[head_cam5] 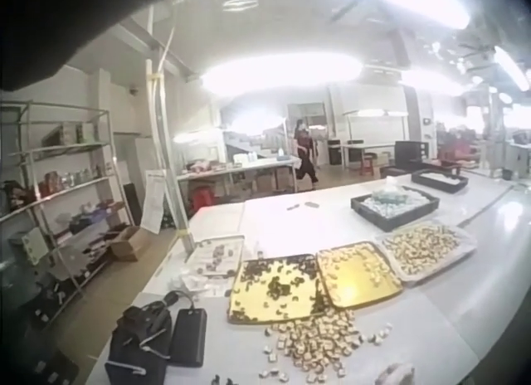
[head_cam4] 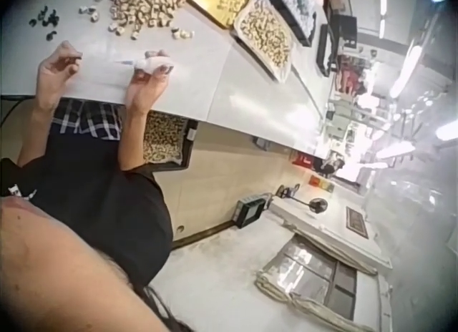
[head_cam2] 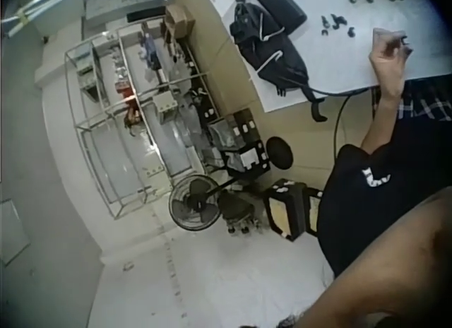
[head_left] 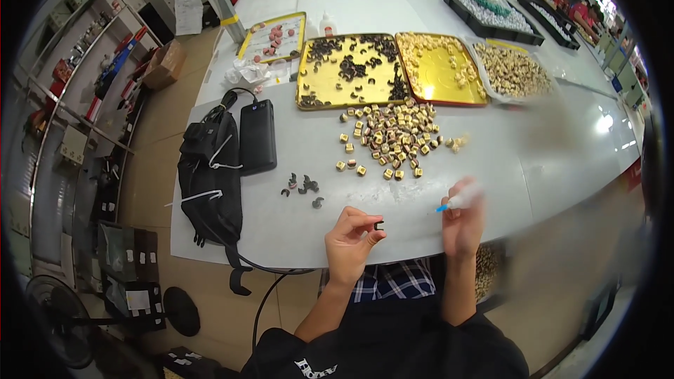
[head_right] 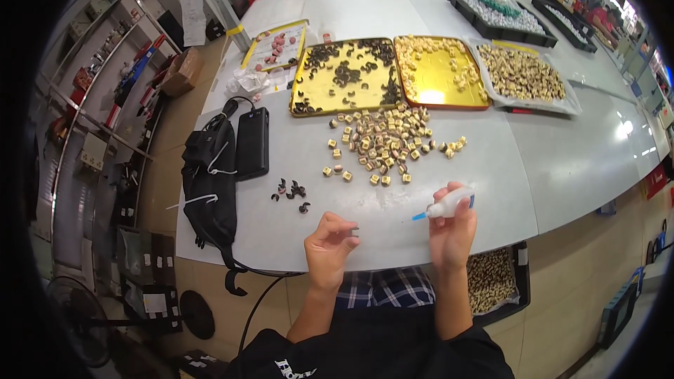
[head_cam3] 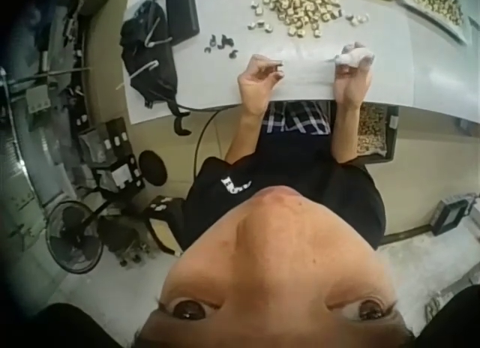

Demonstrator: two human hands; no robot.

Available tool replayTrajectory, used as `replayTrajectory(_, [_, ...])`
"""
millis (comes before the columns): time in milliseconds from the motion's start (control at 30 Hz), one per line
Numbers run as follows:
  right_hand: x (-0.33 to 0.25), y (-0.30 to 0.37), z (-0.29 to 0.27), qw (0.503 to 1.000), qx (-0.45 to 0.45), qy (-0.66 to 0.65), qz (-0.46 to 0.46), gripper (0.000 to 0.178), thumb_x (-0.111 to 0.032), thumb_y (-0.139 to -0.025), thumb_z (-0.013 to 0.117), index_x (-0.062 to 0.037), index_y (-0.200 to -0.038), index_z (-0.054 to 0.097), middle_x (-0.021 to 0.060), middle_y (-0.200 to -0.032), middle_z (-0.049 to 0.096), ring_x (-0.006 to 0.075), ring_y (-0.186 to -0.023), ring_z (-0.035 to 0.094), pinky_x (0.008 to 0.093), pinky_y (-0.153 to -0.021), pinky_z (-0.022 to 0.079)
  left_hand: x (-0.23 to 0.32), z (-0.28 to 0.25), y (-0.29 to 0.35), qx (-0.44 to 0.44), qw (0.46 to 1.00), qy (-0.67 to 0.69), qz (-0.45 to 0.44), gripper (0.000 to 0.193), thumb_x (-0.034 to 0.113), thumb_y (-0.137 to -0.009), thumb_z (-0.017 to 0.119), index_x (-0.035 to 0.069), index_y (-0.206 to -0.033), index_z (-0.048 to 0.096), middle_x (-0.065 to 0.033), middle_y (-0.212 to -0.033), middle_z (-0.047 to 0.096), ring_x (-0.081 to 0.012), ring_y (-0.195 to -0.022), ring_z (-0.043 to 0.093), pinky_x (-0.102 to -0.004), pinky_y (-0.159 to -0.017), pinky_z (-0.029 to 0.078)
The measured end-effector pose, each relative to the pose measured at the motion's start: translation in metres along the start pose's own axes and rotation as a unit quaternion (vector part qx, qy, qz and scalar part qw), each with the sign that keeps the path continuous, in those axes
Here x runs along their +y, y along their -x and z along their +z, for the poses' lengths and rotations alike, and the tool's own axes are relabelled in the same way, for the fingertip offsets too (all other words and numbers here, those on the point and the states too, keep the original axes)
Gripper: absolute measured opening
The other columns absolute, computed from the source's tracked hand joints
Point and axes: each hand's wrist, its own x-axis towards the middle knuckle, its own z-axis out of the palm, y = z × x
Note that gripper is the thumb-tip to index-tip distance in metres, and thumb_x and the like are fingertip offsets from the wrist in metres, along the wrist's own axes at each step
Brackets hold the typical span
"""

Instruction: Assembling small gold-colored cubes onto black plastic components using glue at a factory workbench.

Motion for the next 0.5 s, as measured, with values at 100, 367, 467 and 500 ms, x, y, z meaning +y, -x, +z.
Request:
replayTrajectory(100, [0.002, -0.001, 0.003, 0.999, 0.034, 0.029, -0.003, 0.045, -0.044, -0.092, 0.050, -0.0024, -0.109, 0.046, 0.0128, -0.095, 0.060, 0.0074, -0.056, 0.045, 0.0188, -0.051, 0.038, 0.001, 0.004, 0.000, -0.026, 0.996, -0.079, 0.023, 0.024, -0.008, -0.067, 0.073, 0.002, -0.088, 0.067, -0.0012, -0.081, 0.046, -0.0110, -0.075, 0.043, -0.0231, -0.066, 0.042])
replayTrajectory(367, [0.013, 0.001, 0.011, 0.997, 0.015, 0.078, 0.002, 0.045, -0.047, -0.092, 0.048, -0.0038, -0.103, 0.047, 0.0152, -0.081, 0.061, 0.0066, -0.043, 0.039, 0.0175, -0.039, 0.031, -0.010, 0.007, -0.006, -0.064, 0.985, -0.142, 0.068, 0.033, -0.006, -0.058, 0.079, 0.002, -0.087, 0.069, -0.0021, -0.079, 0.046, -0.0124, -0.072, 0.043, -0.0226, -0.061, 0.043])
replayTrajectory(467, [0.011, 0.003, 0.010, 0.994, -0.037, 0.102, -0.025, 0.043, -0.046, -0.092, 0.049, -0.0035, -0.099, 0.046, 0.0162, -0.076, 0.061, 0.0053, -0.043, 0.039, 0.0166, -0.039, 0.032, -0.009, 0.007, -0.006, -0.073, 0.982, -0.162, 0.062, 0.034, -0.005, -0.056, 0.080, 0.003, -0.087, 0.069, -0.0013, -0.078, 0.045, -0.0126, -0.072, 0.042, -0.0231, -0.061, 0.041])
replayTrajectory(500, [0.010, 0.005, 0.010, 0.994, -0.027, 0.103, -0.022, 0.043, -0.046, -0.092, 0.049, -0.0035, -0.099, 0.046, 0.0162, -0.076, 0.061, 0.0053, -0.043, 0.039, 0.0166, -0.039, 0.032, -0.009, 0.007, -0.006, -0.073, 0.981, -0.169, 0.065, 0.034, -0.005, -0.055, 0.080, 0.004, -0.086, 0.070, -0.0009, -0.077, 0.044, -0.0126, -0.071, 0.042, -0.0233, -0.061, 0.041])
